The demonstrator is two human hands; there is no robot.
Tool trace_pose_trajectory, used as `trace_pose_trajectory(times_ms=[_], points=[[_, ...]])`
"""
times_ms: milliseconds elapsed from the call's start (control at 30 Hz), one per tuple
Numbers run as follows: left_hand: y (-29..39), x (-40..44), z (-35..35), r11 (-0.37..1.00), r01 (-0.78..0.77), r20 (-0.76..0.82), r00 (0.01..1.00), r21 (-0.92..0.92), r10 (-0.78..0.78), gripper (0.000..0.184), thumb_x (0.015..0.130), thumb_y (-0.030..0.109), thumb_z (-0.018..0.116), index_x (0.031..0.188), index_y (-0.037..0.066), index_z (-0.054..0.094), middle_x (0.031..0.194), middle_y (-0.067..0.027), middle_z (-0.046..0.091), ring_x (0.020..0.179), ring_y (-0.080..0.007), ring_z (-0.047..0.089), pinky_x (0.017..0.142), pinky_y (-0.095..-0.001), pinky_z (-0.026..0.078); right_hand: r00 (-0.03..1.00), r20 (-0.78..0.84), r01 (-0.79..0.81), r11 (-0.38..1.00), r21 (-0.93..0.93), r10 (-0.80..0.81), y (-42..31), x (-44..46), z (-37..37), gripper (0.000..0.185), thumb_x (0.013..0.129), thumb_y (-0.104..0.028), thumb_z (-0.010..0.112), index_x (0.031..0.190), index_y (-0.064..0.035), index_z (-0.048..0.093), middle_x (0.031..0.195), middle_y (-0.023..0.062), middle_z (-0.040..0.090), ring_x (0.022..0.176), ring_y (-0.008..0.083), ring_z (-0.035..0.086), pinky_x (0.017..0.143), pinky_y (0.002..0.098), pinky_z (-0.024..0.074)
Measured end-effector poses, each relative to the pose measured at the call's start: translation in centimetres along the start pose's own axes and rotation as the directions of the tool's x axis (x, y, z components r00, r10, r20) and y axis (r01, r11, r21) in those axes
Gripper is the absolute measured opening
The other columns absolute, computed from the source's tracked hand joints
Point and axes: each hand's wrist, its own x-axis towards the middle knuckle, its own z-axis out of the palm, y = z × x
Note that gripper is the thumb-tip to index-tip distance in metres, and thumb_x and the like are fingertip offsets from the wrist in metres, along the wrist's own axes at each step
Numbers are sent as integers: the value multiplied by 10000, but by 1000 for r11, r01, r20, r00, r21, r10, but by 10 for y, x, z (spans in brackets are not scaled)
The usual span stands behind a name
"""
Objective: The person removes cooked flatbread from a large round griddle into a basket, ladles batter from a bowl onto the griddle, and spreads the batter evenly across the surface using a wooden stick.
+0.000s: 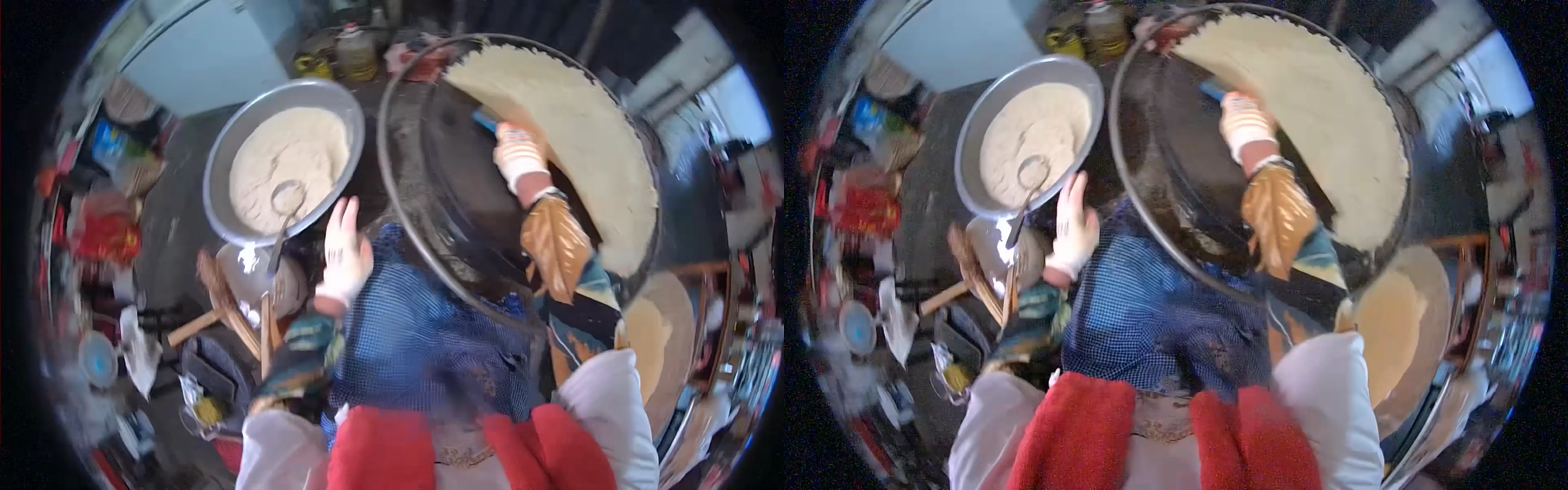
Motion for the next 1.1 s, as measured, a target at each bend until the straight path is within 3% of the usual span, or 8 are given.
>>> trace_pose_trajectory(times_ms=[400, 467, 700, 767, 833, 933, 1000, 1100], points=[[-39, 188, 38, 556, -646, 478, 763, 523, 435, 470, 813, 109, 504, 1282, 124, 476, 1405, -121, 403, 1341, -299, 324, 1112, -437, 234, 998, 44, -29, 983, -183, 38, -15, 1, -20, 301, 884, -156, 433, 1124, -94, 604, 1125, 118, 652, 1071, 260, 621, 899, 406, 481], [-34, 176, 50, 588, -751, 649, 612, 299, 452, 497, 762, 26, 510, 1256, 72, 490, 1432, -178, 348, 1364, -337, 275, 1127, -443, 216, 988, 137, -45, 980, -195, 73, -22, 1, -42, 307, 896, -162, 424, 1139, -97, 600, 1148, 122, 644, 1083, 266, 615, 903, 389, 482], [115, -9, 58, 688, -592, 606, 747, 419, 274, 160, 697, 134, 580, 689, -4, 661, 1082, -322, 555, 1141, -555, 410, 1037, -661, 248, 973, 216, -55, 989, -136, 84, -15, 4, -44, 315, 896, -140, 448, 1165, -72, 600, 1152, 130, 644, 1071, 247, 625, 873, 363, 494], [176, -53, 66, 776, -541, 699, 690, 326, 188, 246, 715, 257, 582, 767, 45, 696, 972, -189, 610, 1155, -517, 377, 1019, -686, 187, 982, 174, -47, 983, -179, 79, -10, 5, -37, 316, 894, -134, 454, 1168, -70, 600, 1144, 126, 649, 1070, 253, 626, 876, 363, 494], [186, -126, 109, 893, -380, 647, 624, -240, 439, 354, 783, 316, 553, 1055, 98, 616, 1073, -84, 585, 1183, -339, 423, 1052, -607, 199, 959, 261, -71, 985, -158, 111, -12, 6, -51, 335, 891, -126, 470, 1199, -72, 588, 1160, 126, 643, 1089, 259, 619, 891, 366, 489], [203, -102, 39, 785, -395, 517, 596, -478, 614, 295, 746, 281, 621, 962, 85, 580, 1079, -105, 547, 1137, -287, 469, 995, -507, 306, 985, 144, -81, 994, -75, 91, -7, 7, -43, 280, 906, -145, 460, 1128, -82, 618, 1129, 111, 653, 1040, 253, 633, 879, 370, 493], [189, -58, 6, 934, -306, 772, 542, -186, 332, 319, 713, 235, 651, 967, 59, 576, 1074, -134, 544, 1127, -294, 472, 965, -469, 332, 989, 130, -68, 997, -39, 72, -8, 3, -34, 281, 906, -145, 460, 1128, -80, 618, 1129, 113, 653, 1042, 253, 632, 882, 370, 491], [106, -81, -1, 940, -310, 460, 862, 144, 213, 657, 728, 304, 685, 1296, 60, 462, 1335, -192, 414, 1260, -415, 346, 1016, -581, 253, 995, 90, -32, 999, 20, 30, -4, -3, -18, 283, 906, -145, 460, 1130, -75, 617, 1130, 117, 651, 1047, 255, 629, 888, 371, 487]])
